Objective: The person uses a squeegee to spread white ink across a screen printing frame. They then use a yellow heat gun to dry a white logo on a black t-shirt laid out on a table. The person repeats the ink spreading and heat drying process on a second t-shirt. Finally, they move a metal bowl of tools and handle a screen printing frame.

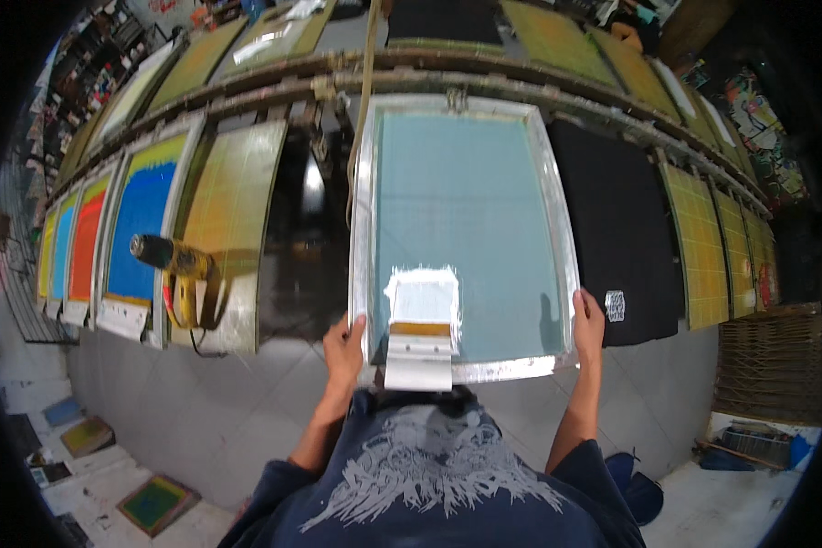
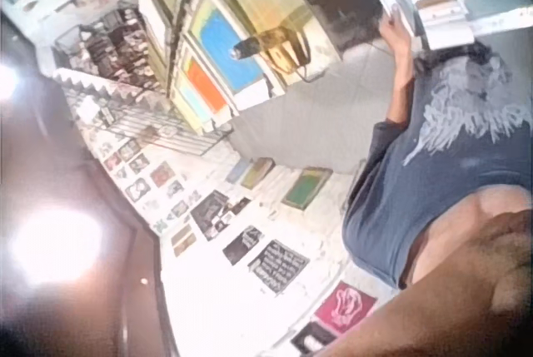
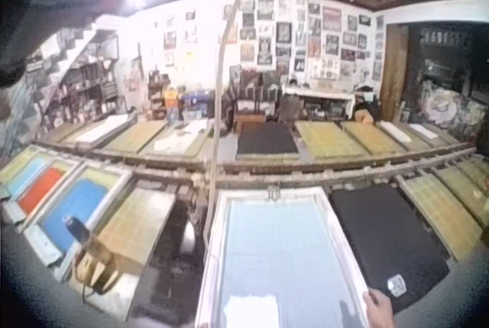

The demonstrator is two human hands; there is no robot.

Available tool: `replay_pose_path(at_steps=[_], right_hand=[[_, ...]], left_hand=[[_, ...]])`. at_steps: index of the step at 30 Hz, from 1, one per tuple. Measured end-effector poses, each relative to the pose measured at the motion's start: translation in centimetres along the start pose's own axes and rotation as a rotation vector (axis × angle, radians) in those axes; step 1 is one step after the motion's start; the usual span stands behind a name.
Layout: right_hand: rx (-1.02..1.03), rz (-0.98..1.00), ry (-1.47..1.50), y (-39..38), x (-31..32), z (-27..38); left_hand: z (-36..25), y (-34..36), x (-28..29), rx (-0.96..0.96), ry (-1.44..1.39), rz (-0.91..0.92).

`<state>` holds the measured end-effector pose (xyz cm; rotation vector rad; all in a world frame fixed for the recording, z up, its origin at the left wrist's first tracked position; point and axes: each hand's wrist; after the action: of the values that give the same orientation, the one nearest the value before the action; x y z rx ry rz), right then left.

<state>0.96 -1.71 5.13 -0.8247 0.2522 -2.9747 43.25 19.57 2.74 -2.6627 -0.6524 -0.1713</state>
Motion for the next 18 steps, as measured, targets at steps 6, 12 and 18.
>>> replay_pose_path(at_steps=[6,12,18], right_hand=[[0.440,0.387,-0.330,-9.0,-6.0,11.9],[0.891,0.719,-0.856,-17.2,-14.8,13.9],[0.855,0.503,-1.069,-17.6,-18.0,15.2]], left_hand=[[3.4,1.3,-0.2,-0.028,-0.007,-0.159],[-1.1,1.9,-0.6,0.083,-0.296,0.074],[0.1,3.8,-0.7,-0.034,-0.161,0.131]])
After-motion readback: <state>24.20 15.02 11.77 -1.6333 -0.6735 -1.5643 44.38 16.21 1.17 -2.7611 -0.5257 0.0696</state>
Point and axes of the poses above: each hand's wrist, its own y-axis towards the middle knuckle, its own x-axis out of the back of the hand, z = x × y, and after that the axes turned 10 degrees about z, right-handed
